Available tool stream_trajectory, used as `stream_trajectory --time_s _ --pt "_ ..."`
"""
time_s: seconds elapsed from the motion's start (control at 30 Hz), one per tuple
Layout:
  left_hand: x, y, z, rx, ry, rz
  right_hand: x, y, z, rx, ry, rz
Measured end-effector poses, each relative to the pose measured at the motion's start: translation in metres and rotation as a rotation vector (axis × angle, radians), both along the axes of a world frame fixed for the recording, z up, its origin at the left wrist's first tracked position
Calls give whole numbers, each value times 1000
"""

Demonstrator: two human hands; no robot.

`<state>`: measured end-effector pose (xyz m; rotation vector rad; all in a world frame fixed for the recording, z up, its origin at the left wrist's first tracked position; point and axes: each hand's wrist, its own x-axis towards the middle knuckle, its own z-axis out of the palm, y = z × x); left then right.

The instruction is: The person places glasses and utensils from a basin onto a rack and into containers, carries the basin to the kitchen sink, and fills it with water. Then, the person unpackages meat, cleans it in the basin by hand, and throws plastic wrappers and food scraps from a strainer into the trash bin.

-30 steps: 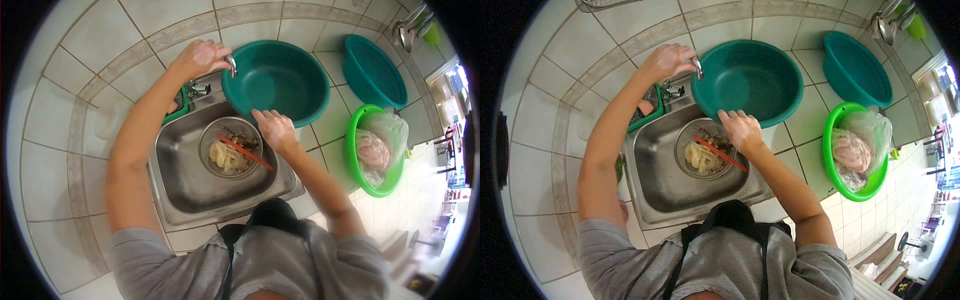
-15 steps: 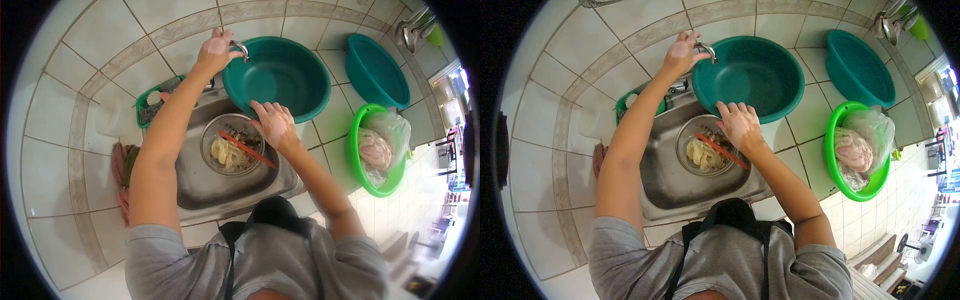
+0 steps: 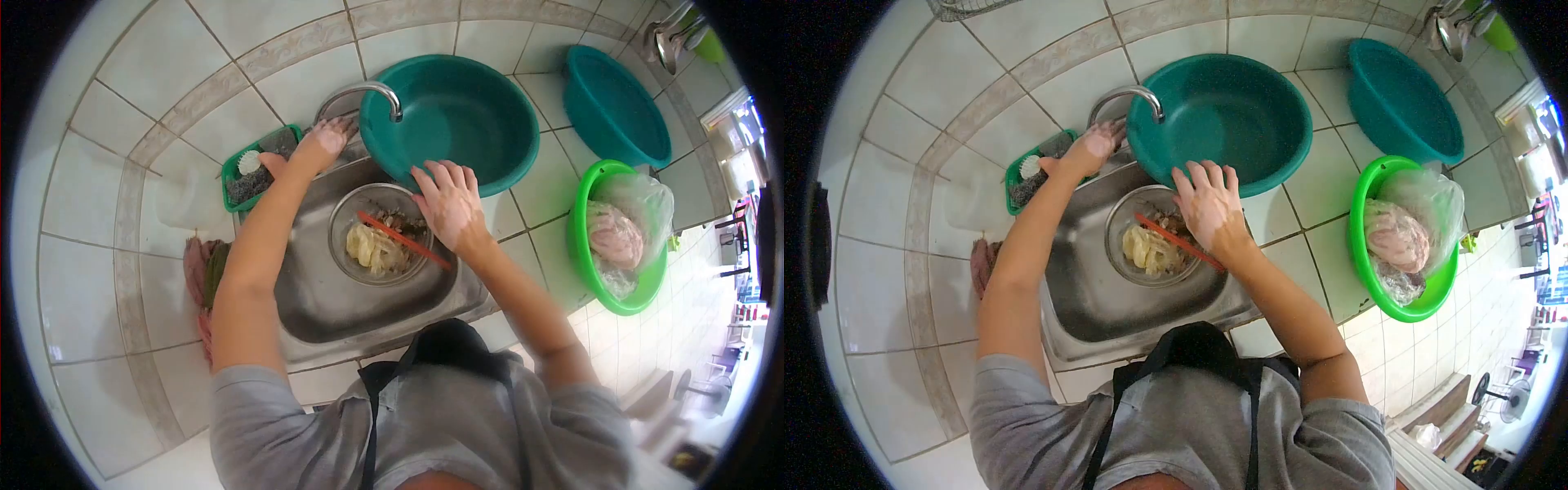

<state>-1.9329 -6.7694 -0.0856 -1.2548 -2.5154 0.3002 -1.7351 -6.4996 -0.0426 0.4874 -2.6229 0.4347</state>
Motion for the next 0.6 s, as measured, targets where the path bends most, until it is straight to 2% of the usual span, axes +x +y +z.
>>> stream_trajectory --time_s 0.03,0.07,0.1,0.17,0.2,0.27,0.3,0.37,0.5,0.57,0.6 --pt "-1 1 -10 -147 17 16 3 0 4 -1 -1 -1" --pt "-11 1 -17 -256 -106 75 6 2 8 -1 -4 -4" --pt "-16 1 -26 -252 -107 68 6 5 9 3 -5 -10" --pt "-7 11 -10 -244 -248 211 9 10 10 -29 -21 -3" --pt "-3 14 -5 -244 -251 208 10 12 10 -29 -25 -5" --pt "-6 9 -7 -309 -45 82 11 13 11 -26 -3 -5" --pt "-7 8 -8 -311 -44 80 11 12 12 -27 -3 -7" --pt "-13 5 -19 -113 144 -79 12 11 13 -47 -11 5" --pt "-4 19 -19 -222 343 -35 16 12 10 -38 11 -8" --pt "10 35 1 -122 -108 295 16 15 6 -24 17 -17" --pt "11 38 1 -122 -109 288 16 16 6 -23 16 -23"
